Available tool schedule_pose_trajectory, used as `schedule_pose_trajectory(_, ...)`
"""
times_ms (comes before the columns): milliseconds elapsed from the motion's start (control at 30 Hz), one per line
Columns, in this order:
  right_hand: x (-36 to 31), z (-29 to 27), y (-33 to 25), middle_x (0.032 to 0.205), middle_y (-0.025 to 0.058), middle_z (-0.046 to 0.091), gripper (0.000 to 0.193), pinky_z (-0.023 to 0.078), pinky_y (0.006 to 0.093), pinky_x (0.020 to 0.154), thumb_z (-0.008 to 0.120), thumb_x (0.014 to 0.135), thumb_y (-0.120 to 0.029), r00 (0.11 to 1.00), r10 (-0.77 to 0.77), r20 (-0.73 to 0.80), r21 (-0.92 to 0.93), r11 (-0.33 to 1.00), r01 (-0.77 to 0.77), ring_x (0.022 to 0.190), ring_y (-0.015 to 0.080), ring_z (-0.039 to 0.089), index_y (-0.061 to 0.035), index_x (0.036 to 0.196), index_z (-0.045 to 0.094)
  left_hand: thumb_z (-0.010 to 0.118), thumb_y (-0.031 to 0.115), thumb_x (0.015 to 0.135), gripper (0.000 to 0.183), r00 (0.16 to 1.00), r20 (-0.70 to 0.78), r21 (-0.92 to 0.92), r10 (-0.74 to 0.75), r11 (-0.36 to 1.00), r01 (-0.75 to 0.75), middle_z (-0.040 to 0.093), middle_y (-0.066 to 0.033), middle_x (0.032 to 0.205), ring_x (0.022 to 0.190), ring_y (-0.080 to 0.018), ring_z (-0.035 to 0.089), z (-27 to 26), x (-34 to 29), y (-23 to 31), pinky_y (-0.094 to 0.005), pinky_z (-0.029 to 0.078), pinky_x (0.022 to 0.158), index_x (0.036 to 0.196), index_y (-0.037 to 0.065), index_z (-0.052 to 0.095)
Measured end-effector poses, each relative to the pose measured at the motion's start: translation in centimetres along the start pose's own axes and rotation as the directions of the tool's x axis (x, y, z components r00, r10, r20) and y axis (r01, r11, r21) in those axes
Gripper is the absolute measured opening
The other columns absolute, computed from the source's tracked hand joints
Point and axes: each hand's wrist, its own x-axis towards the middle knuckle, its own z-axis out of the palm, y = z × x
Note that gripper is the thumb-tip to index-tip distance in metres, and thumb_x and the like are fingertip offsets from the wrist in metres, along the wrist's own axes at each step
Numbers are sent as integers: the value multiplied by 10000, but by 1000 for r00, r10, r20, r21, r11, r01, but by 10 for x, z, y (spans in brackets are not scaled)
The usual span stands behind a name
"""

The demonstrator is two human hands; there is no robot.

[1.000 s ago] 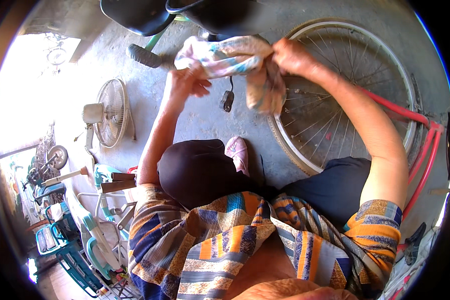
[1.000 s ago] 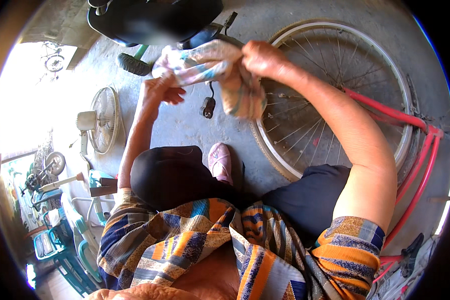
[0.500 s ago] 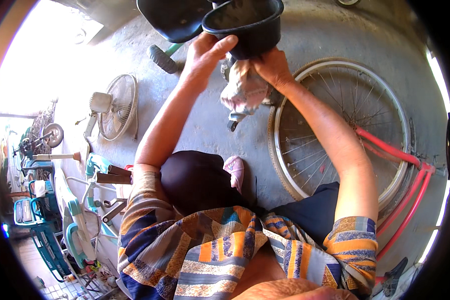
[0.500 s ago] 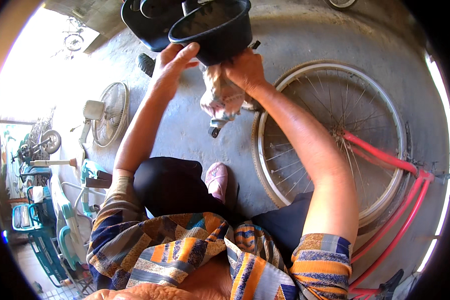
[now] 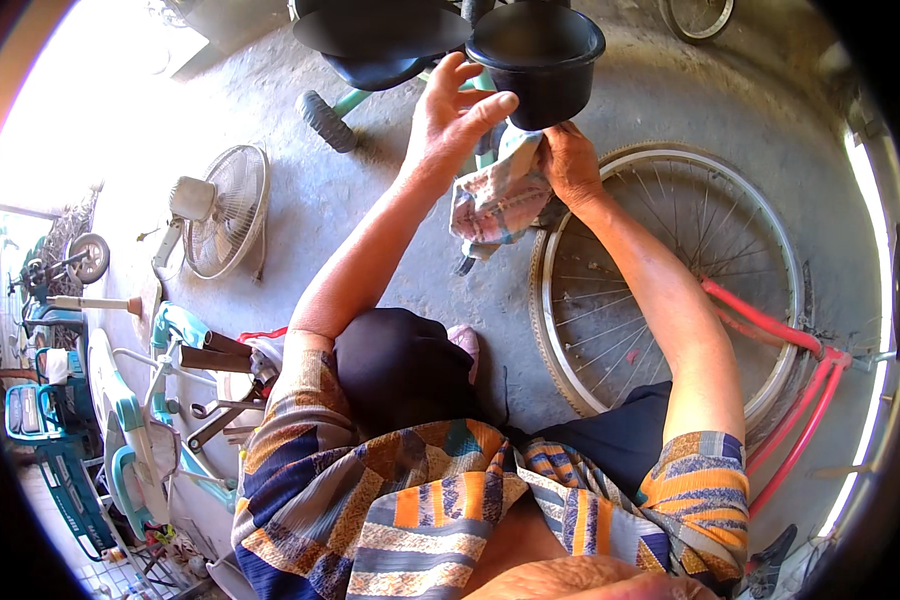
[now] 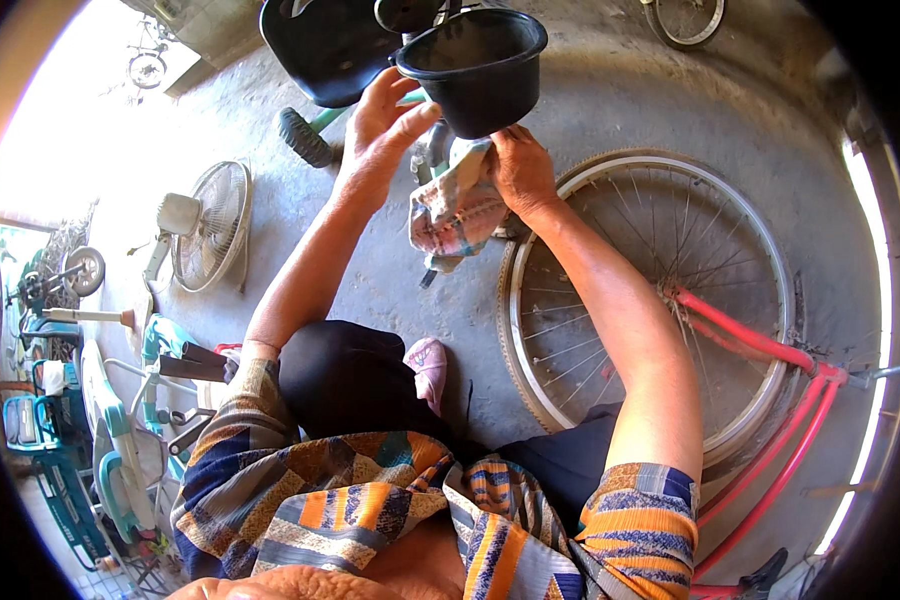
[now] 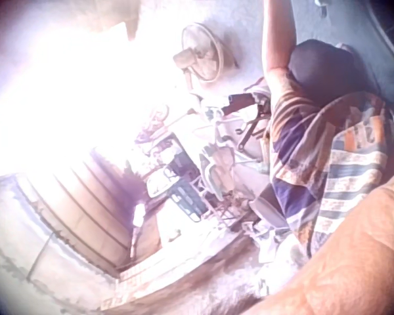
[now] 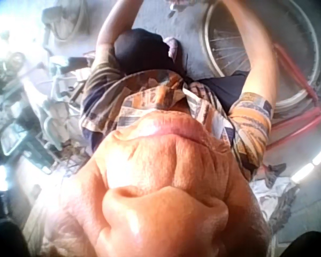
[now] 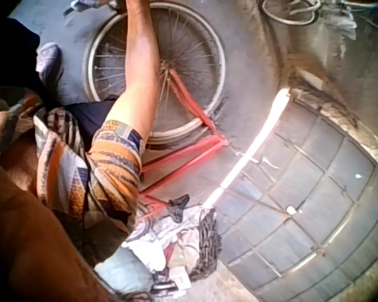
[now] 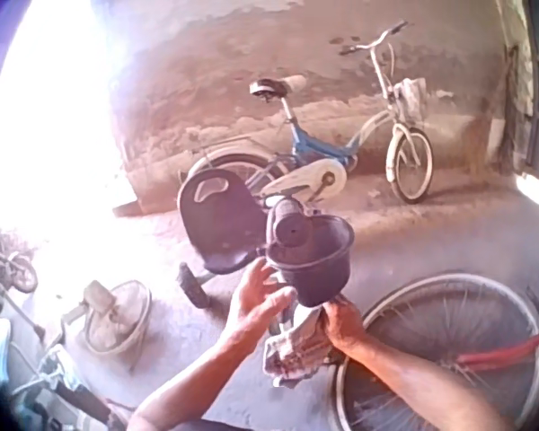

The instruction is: The person wipes the wheel spokes and frame of a bicycle with a cloth, then uses a screwdriver to adjust a component on a small tricycle.

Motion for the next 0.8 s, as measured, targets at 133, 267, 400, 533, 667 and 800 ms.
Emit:
schedule_pose_trajectory(133,-13,-12,15,904,158,656,246,503,462,758,566,782,-51,993,95,73,-39,995,-92,875,365,620,-74,1024,600,775,280,779,721,999,25,2,-43,999,43,500,-173,1301,1122,-267,564,-3,-5,-19,-419,478,945,1353,45,409)
schedule_pose_trajectory(267,-42,-44,27,783,200,633,113,489,479,663,533,824,-111,945,242,218,-167,964,-208,762,394,620,-59,884,613,780,234,742,522,950,260,217,-174,969,118,648,-172,1041,1013,-261,633,-7,-27,-50,-377,508,868,1148,-25,581)
schedule_pose_trajectory(400,-46,-70,8,691,200,611,113,488,463,598,525,836,-124,954,185,236,-81,982,-171,663,393,613,-60,828,619,794,283,732,565,883,454,491,-121,861,-134,635,-155,1102,1027,-241,611,11,-56,-76,-353,469,899,1164,-12,581)
schedule_pose_trajectory(533,-19,-85,-22,672,156,624,97,501,439,582,571,809,-124,984,-68,166,-16,997,72,635,357,621,-51,760,611,721,236,742,310,806,492,587,-330,809,-28,661,-172,776,752,-248,664,26,-67,-82,-382,502,702,931,2,649)
schedule_pose_trajectory(667,-1,-101,-33,678,167,599,82,480,430,583,582,784,-78,991,-54,122,-17,998,56,650,361,609,-26,722,567,622,167,800,167,874,374,772,-311,626,-107,645,-219,834,821,-393,638,18,-64,-71,-449,509,690,919,50,624)
schedule_pose_trajectory(800,1,-109,-22,637,181,591,157,467,406,551,605,768,-132,984,131,119,-55,991,-125,594,355,601,-8,680,570,621,258,838,300,926,305,830,-221,539,-145,654,-243,825,814,-409,649,9,-57,-56,-493,508,712,1034,58,511)
